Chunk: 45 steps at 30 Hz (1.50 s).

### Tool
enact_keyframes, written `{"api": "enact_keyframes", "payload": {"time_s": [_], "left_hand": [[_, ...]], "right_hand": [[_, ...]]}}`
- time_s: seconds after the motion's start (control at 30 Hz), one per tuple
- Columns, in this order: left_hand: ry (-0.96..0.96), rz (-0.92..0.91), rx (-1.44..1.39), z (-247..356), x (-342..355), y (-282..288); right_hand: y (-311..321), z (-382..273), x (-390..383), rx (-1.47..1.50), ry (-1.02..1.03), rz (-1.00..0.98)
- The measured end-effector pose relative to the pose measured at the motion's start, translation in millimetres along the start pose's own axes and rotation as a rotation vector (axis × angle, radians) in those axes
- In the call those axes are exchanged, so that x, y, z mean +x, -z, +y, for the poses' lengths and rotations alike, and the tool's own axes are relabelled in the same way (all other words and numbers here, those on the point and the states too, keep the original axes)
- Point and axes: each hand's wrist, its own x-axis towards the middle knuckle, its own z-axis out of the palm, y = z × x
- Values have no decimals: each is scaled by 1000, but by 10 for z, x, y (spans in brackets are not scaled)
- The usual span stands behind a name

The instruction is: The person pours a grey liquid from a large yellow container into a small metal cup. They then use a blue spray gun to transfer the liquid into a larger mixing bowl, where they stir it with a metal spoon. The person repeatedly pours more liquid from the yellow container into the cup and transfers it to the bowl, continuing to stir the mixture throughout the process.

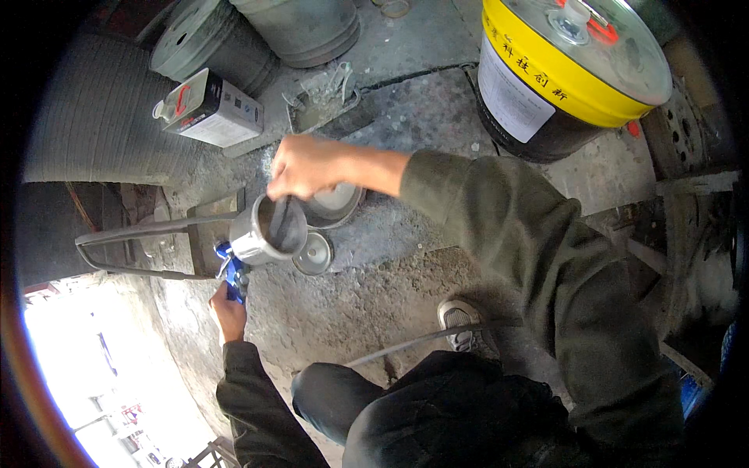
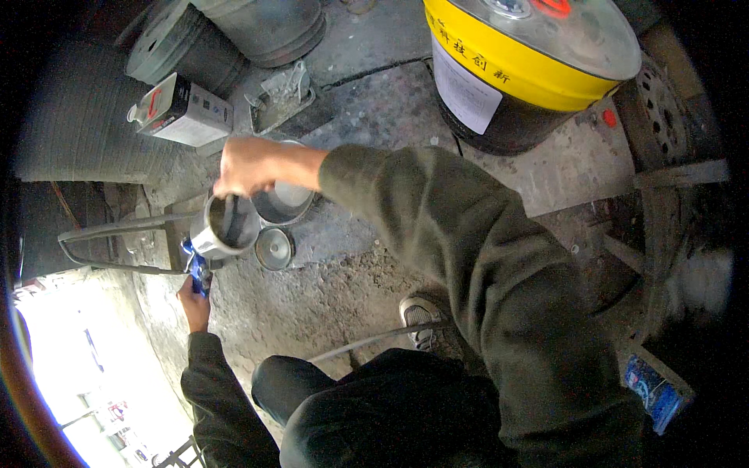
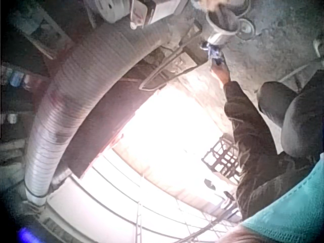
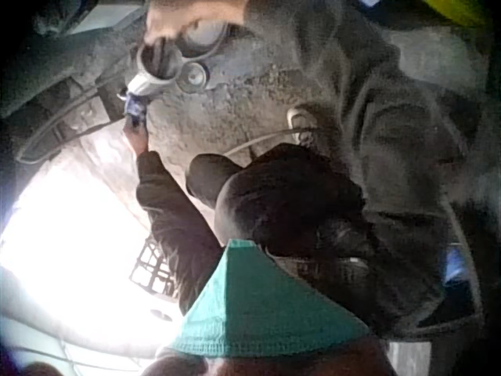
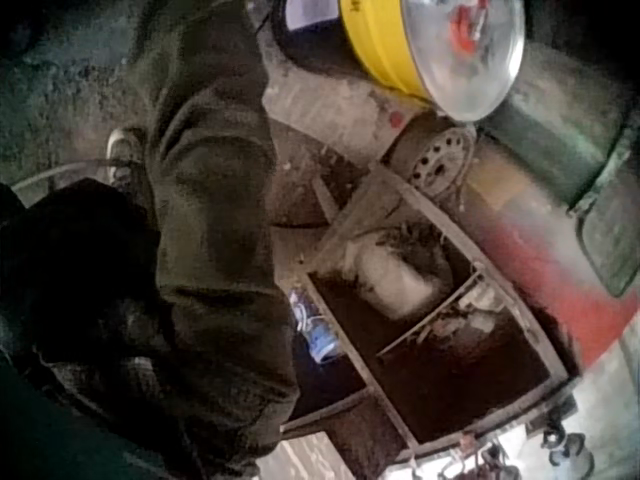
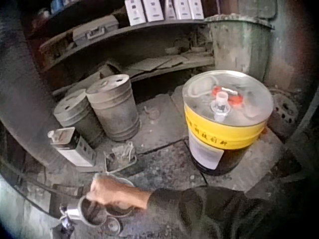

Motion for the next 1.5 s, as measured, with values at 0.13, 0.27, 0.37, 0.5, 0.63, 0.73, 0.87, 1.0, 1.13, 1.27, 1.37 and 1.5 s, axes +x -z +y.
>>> {"api": "enact_keyframes", "payload": {"time_s": [0.13, 0.27, 0.37, 0.5, 0.63, 0.73, 0.87, 1.0, 1.13, 1.27, 1.37, 1.5], "left_hand": [[51, 73, 99, 386, 221, 72], [75, 126, 360, 586, 283, 198], [117, 124, 417, 755, 321, 367], [30, 163, 464, 785, 380, 456], [50, 111, 532, 908, 439, 604], [16, 109, 610, 921, 480, 676], [-101, 90, 732, 961, 524, 868], [-135, -61, 740, 1026, 600, 988], [-91, -178, 723, 1163, 607, 1023], [-47, -189, 683, 1268, 620, 1058], [-39, -207, 661, 1267, 621, 977], [12, -257, 669, 1296, 593, 988]], "right_hand": [[432, 203, -152, -191, -17, 294], [504, 416, -359, -324, 36, 508], [372, 448, -427, -286, 2, 586], [199, 512, -497, -447, 23, 559], [-38, 819, -423, -605, 109, 531], [-248, 923, -376, -561, 161, 516], [-327, 845, -291, -455, 102, 426], [-248, 761, -234, -324, -32, 332], [-248, 802, -206, -352, 80, 232], [-218, 783, -200, -572, 34, 349], [-216, 754, -181, -584, 57, 311], [-305, 830, -111, -535, 91, 359]]}}
